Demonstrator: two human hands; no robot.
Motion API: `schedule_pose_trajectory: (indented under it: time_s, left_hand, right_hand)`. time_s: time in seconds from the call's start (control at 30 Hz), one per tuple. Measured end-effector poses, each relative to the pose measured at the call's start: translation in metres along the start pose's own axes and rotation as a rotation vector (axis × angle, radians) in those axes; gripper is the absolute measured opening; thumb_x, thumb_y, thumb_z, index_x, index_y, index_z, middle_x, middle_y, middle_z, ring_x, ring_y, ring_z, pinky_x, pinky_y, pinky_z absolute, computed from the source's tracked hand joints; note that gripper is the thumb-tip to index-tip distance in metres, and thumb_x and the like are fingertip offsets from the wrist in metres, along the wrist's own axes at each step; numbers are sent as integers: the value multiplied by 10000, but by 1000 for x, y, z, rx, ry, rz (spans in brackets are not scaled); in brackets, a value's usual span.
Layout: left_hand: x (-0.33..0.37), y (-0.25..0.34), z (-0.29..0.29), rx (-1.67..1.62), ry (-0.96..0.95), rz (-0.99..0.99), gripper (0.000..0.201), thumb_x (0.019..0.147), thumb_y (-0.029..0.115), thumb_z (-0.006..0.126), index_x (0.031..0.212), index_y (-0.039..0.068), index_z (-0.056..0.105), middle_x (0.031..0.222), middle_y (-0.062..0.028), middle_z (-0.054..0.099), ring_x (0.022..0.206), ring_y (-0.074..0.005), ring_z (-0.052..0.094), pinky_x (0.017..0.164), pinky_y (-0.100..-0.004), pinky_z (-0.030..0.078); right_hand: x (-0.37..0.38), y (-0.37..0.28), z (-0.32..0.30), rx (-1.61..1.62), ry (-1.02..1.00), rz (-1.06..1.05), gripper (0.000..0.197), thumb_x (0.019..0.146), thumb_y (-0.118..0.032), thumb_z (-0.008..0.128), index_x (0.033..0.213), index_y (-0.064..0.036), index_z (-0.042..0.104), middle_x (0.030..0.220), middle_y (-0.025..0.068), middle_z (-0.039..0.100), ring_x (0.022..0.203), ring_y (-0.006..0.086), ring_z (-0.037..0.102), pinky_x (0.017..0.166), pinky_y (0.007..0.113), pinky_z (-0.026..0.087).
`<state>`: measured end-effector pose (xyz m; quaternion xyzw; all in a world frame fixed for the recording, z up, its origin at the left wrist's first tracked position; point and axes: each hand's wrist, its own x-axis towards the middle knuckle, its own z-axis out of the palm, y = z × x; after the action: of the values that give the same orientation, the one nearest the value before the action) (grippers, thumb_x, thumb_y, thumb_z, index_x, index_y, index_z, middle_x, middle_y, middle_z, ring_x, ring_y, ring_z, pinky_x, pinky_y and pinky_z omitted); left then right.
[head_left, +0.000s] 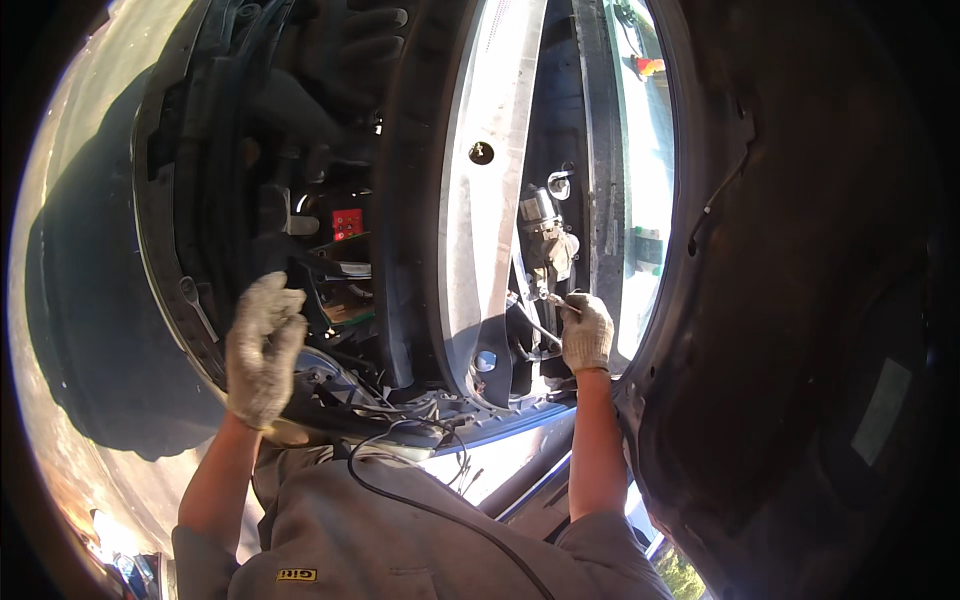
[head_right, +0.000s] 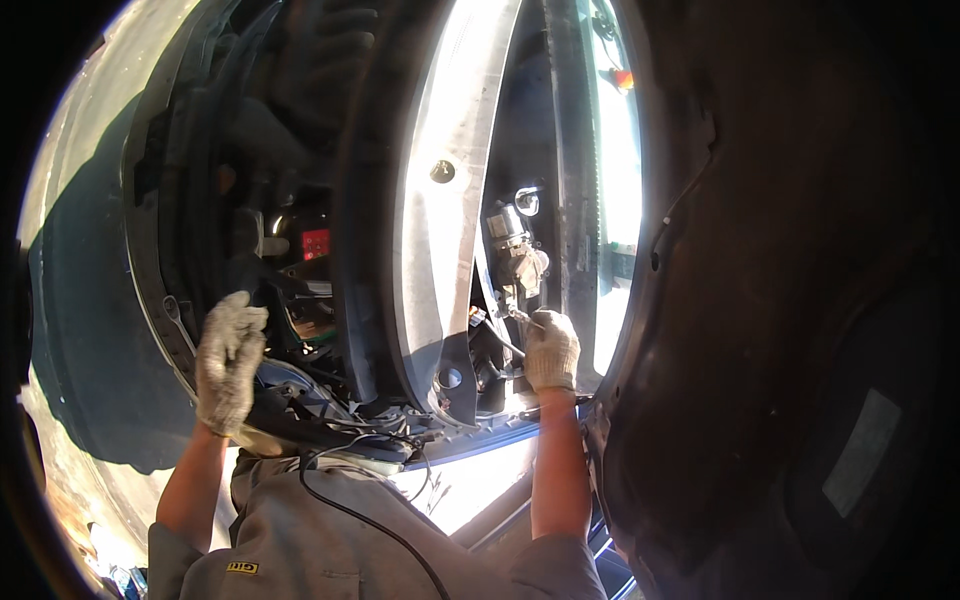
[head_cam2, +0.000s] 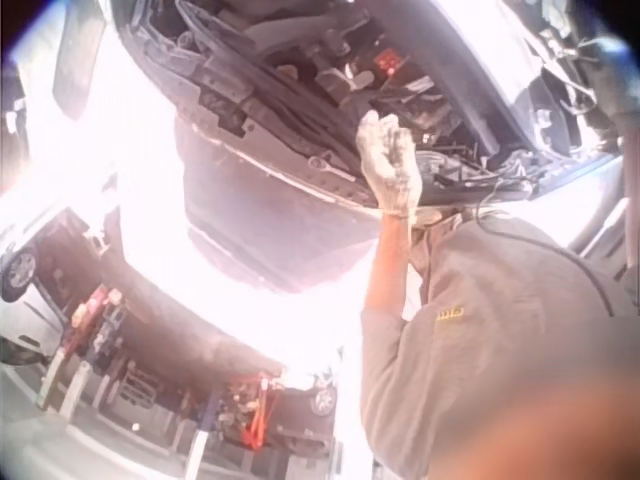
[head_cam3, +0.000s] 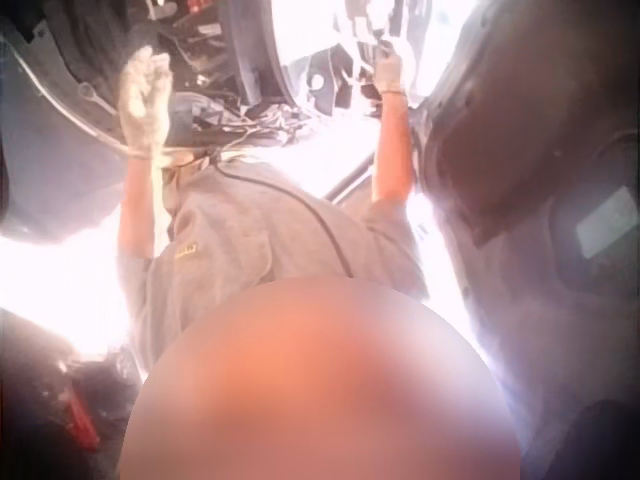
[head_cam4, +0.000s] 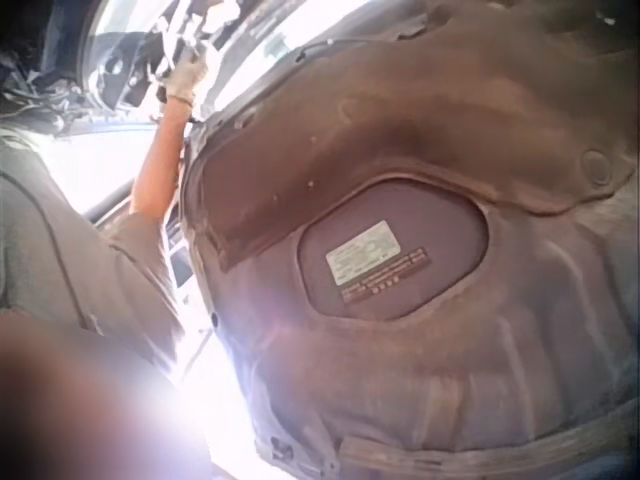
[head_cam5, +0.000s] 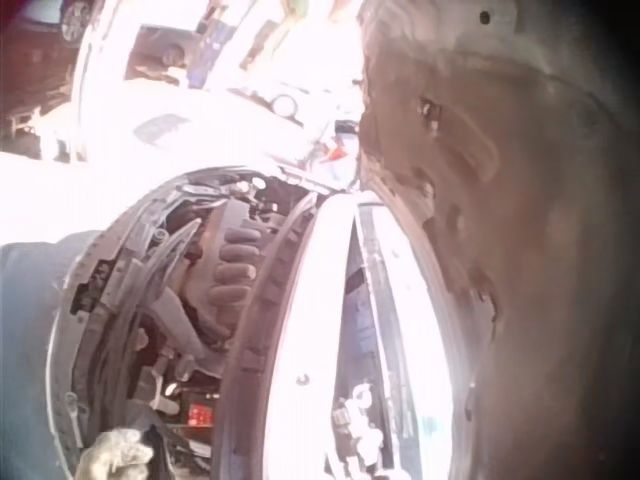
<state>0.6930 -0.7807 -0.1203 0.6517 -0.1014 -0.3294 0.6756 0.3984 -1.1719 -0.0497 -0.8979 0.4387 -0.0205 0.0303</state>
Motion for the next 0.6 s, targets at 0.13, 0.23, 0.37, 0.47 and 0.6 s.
schedule_pose_trajectory:
  time_s: [0.13,0.23,0.37,0.47,0.6]
  left_hand:
    - [-13,-27,-76,11,287,-21,464,1064,132,725,1499,41,592,1271,-104,720,1204,-193,684,1084,-342,546]
    - [-26,-42,-112,-68,418,-36,456,1075,144,718,1495,27,585,1287,-118,708,1225,-215,680,1103,-349,554]
    - [-36,-56,-121,-123,497,-116,453,1081,150,706,1496,22,576,1301,-127,698,1262,-235,671,1133,-375,551]
    - [-37,-59,-114,-166,439,-136,451,1075,150,714,1488,24,583,1303,-127,697,1258,-234,674,1130,-375,551]
    - [-33,-54,-108,-128,399,-101,435,1062,153,732,1460,28,609,1304,-108,701,1214,-214,693,1104,-365,564]
  right_hand:
    - [6,21,17,-8,-46,1,120,971,-164,726,1063,-90,749,1052,174,737,1019,402,718,900,485,575]
    - [8,18,21,-51,-8,-64,126,948,-160,751,1049,-86,768,1047,169,755,990,387,738,890,468,585]
    - [11,20,25,11,-40,20,182,903,-180,806,1046,-67,790,1020,165,793,938,340,783,867,416,606]
    - [13,30,40,350,-29,193,204,935,-195,815,1045,-27,773,907,111,779,831,232,740,818,360,594]
    - [16,43,64,351,138,91,167,993,-147,766,1098,-22,730,957,106,741,828,201,704,767,362,572]
